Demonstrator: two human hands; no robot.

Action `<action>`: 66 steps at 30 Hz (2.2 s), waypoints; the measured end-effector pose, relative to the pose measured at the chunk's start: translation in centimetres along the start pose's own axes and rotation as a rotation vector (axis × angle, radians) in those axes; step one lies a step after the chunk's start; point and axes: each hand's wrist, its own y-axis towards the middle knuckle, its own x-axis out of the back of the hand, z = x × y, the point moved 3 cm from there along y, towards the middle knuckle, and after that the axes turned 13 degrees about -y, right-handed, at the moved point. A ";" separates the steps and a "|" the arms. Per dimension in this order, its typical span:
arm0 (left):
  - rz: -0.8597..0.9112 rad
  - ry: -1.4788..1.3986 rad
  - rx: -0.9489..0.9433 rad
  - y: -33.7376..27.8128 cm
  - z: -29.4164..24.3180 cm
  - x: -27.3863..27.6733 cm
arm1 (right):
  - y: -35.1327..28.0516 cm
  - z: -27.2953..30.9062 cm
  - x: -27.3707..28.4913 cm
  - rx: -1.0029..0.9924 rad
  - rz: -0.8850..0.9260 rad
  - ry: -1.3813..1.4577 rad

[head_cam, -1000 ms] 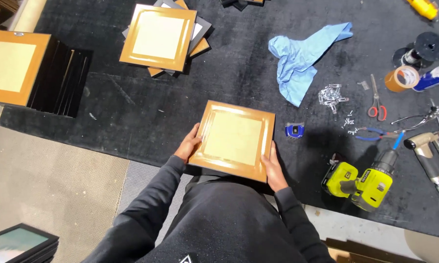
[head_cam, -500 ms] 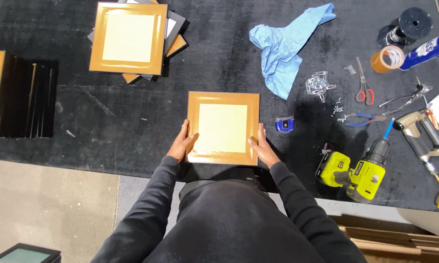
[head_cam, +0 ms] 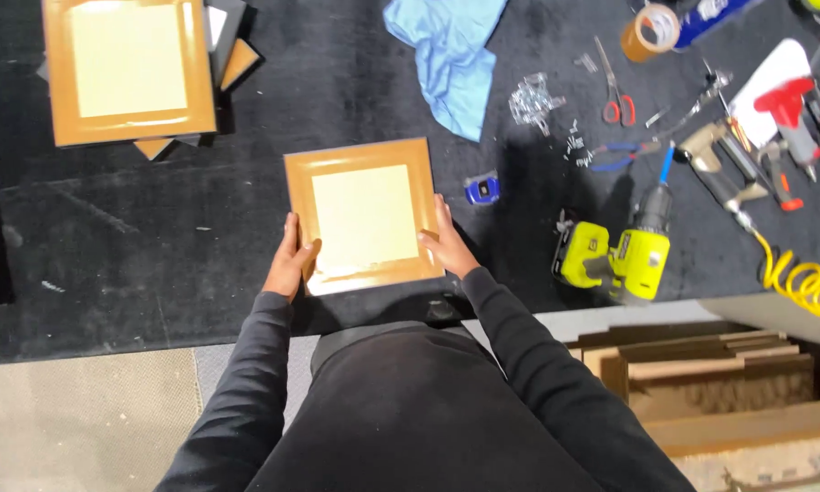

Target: The person assembles picture frames by placing a printed image into a black frame, then attaching a wooden backing board. They use a tape measure to mark positions on the backing, then use a cordless drill to screw metal hanging brackets into the back of the frame. The process is repeated for a second frame.

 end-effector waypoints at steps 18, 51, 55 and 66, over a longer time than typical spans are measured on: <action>-0.005 0.115 -0.065 1.0 2.4 1.2 | -0.1 2.4 2.8 -0.099 -0.318 -0.242; 0.411 0.487 0.061 -11.9 -15.6 -21.1 | -9.2 10.8 -0.8 0.252 -0.083 -0.200; 0.577 0.428 0.131 -8.4 -5.9 -17.3 | -7.9 10.4 -2.6 0.237 0.013 -0.113; 0.432 0.197 0.526 -5.6 6.3 -6.2 | -5.3 0.0 -0.7 -0.508 -0.408 0.570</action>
